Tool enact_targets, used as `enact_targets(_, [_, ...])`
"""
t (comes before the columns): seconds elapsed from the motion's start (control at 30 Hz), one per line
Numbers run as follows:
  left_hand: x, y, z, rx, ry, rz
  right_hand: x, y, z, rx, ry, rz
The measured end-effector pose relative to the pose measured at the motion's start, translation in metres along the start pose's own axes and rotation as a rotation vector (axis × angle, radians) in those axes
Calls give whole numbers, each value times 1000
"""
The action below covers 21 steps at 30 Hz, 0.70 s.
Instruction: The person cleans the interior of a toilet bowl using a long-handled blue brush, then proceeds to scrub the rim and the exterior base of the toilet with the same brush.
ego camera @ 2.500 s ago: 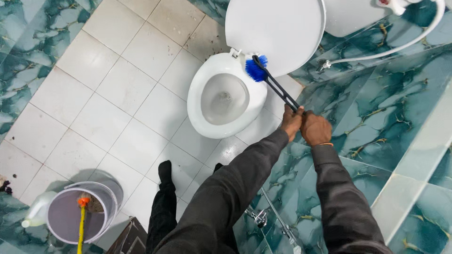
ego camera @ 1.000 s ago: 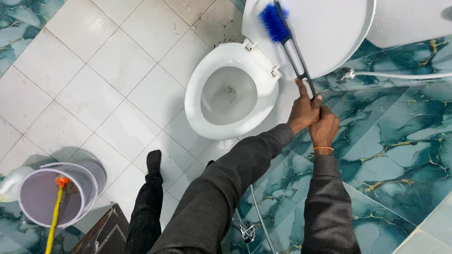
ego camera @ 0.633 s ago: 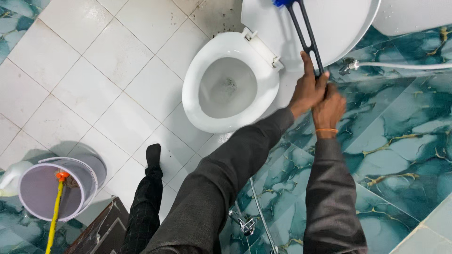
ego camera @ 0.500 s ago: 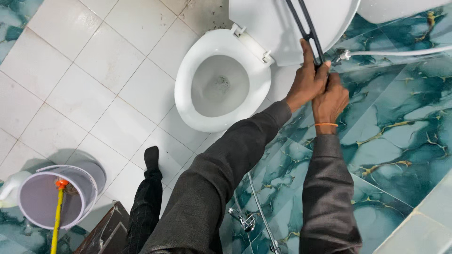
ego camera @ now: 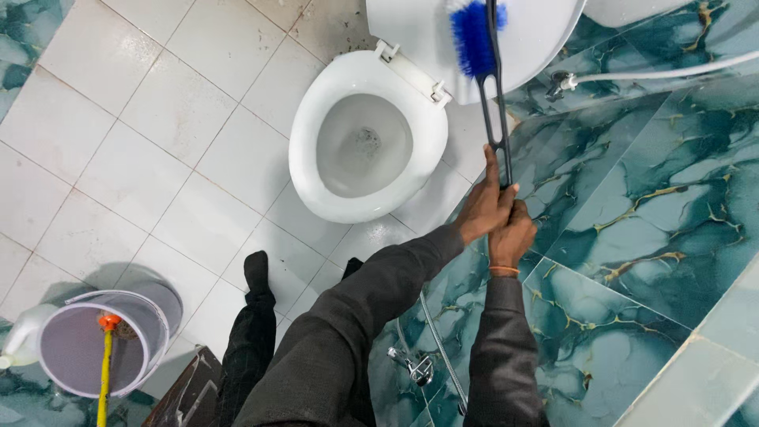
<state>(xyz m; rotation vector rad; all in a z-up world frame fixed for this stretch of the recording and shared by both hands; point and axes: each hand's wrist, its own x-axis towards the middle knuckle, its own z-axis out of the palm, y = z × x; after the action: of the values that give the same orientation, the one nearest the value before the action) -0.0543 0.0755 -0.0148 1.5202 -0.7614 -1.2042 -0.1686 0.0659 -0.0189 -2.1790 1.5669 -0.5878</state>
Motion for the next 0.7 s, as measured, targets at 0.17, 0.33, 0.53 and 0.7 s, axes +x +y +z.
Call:
enact_targets(0.17, [28, 63, 25, -51, 77, 239, 50, -29, -50, 88, 95, -10])
enact_targets(0.33, [15, 27, 48, 31, 5, 191, 24, -3, -45, 91, 118, -122])
enact_targets(0.53, [8, -74, 54, 120, -187, -263, -28, 56, 16, -71, -70, 295])
enact_targets(0.7, [24, -94, 25, -53, 51, -271, -8, 29, 27, -272, -203, 131])
